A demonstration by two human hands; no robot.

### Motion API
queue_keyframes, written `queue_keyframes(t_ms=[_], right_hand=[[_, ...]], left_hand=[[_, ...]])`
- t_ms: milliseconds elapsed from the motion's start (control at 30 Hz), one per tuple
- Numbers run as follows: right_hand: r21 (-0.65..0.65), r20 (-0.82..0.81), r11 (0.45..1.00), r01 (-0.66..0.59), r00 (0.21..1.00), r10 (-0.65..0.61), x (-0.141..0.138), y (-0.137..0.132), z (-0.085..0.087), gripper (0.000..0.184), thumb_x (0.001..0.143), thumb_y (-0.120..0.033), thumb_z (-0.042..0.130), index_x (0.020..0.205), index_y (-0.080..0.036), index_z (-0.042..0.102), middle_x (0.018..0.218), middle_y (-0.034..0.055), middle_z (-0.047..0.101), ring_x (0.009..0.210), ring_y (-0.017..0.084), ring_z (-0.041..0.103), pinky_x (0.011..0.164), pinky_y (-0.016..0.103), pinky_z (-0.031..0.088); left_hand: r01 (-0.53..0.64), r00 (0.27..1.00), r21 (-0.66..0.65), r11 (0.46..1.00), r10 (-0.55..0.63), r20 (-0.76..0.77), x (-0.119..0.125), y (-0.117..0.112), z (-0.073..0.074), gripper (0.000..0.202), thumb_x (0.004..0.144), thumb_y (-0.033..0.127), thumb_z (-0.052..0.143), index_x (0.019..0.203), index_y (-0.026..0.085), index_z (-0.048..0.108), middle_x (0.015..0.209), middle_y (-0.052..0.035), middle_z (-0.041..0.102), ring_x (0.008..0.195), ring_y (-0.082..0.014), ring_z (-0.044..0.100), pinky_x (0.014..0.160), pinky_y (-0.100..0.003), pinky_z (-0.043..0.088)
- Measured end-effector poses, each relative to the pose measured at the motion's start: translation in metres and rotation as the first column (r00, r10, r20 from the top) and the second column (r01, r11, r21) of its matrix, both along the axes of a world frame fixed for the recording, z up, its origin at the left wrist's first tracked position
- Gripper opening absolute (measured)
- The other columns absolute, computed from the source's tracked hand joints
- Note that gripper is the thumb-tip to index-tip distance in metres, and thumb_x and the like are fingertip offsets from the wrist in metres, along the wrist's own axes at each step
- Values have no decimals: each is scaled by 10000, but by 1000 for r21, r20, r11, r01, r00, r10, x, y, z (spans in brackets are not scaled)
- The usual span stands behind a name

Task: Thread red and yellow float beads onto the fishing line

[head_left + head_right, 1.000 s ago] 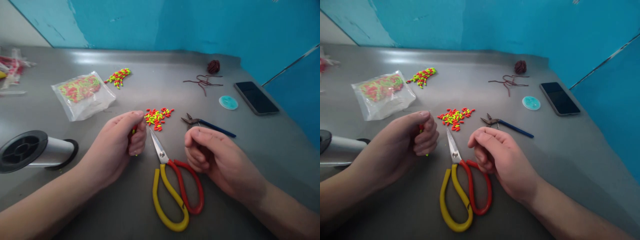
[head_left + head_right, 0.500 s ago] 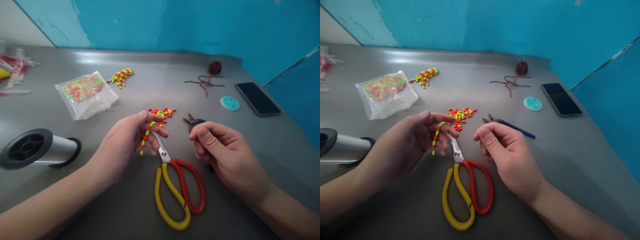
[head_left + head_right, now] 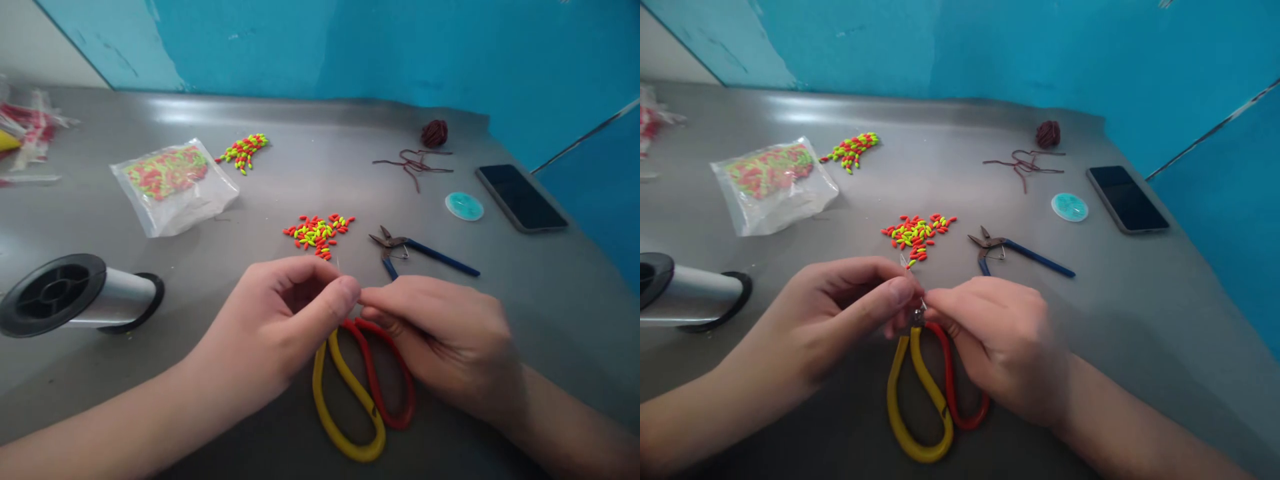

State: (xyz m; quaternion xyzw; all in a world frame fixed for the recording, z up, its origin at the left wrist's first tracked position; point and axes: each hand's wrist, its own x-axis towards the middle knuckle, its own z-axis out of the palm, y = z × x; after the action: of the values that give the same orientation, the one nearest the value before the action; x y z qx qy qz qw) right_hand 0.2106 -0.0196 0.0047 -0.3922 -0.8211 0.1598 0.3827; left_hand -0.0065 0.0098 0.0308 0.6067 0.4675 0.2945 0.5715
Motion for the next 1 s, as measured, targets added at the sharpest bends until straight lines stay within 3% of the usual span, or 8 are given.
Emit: queue_keyframes(t_ms=[100, 267, 400, 700, 1000], right_hand=[[43, 43, 998, -47, 998, 45, -1, -1, -3, 186, 1017, -30, 676, 1111, -68, 832, 892, 81, 840, 768, 165, 744, 724, 282, 561], [48, 69, 999, -9, 998, 6, 0, -2, -2, 135, 1012, -55, 712, 1064, -69, 836, 882, 77, 842, 745, 164, 744, 726, 284, 554], [18, 59, 999, 28, 998, -29, 3, 0, 1, 121, 1019, -88, 717, 1021, -103, 837, 881, 73, 853, 743, 167, 770, 719, 283, 556], [-5, 0, 998, 69, 998, -69, -1, 1, 3, 61, 994, -121, 773, 981, -136, 831, 862, 51, 855, 730, 132, 771, 707, 243, 566], [-36, -155, 997, 74, 985, -79, -2, 3, 10, 130, 914, -39, 829, 940, -167, 822, 865, 1, 856, 736, 78, 767, 732, 154, 593]], left_hand=[[-23, 999, -24, 999, 24, 47, 1, 2, -4, 162, 954, 317, 786, 869, 180, 796, 750, 28, 789, 702, -107, 715, 647, -141, 569], [19, 999, 49, 999, -21, 29, 0, 2, -5, 149, 982, 262, 762, 876, 170, 813, 814, 9, 838, 761, -105, 766, 694, -116, 593], [58, 993, 21, 998, -60, 105, 1, 1, -5, 58, 962, 199, 802, 928, 203, 849, 872, 37, 864, 807, -85, 796, 731, -77, 599], [59, 994, 8, 998, -60, 94, -2, 3, -10, 92, 993, 222, 768, 942, 206, 843, 897, 25, 870, 830, -103, 792, 746, -111, 605], [101, 975, -211, 972, -55, 216, -4, 5, -10, 169, 997, 337, 800, 912, 191, 813, 803, 15, 774, 766, -99, 715, 728, -147, 585]])
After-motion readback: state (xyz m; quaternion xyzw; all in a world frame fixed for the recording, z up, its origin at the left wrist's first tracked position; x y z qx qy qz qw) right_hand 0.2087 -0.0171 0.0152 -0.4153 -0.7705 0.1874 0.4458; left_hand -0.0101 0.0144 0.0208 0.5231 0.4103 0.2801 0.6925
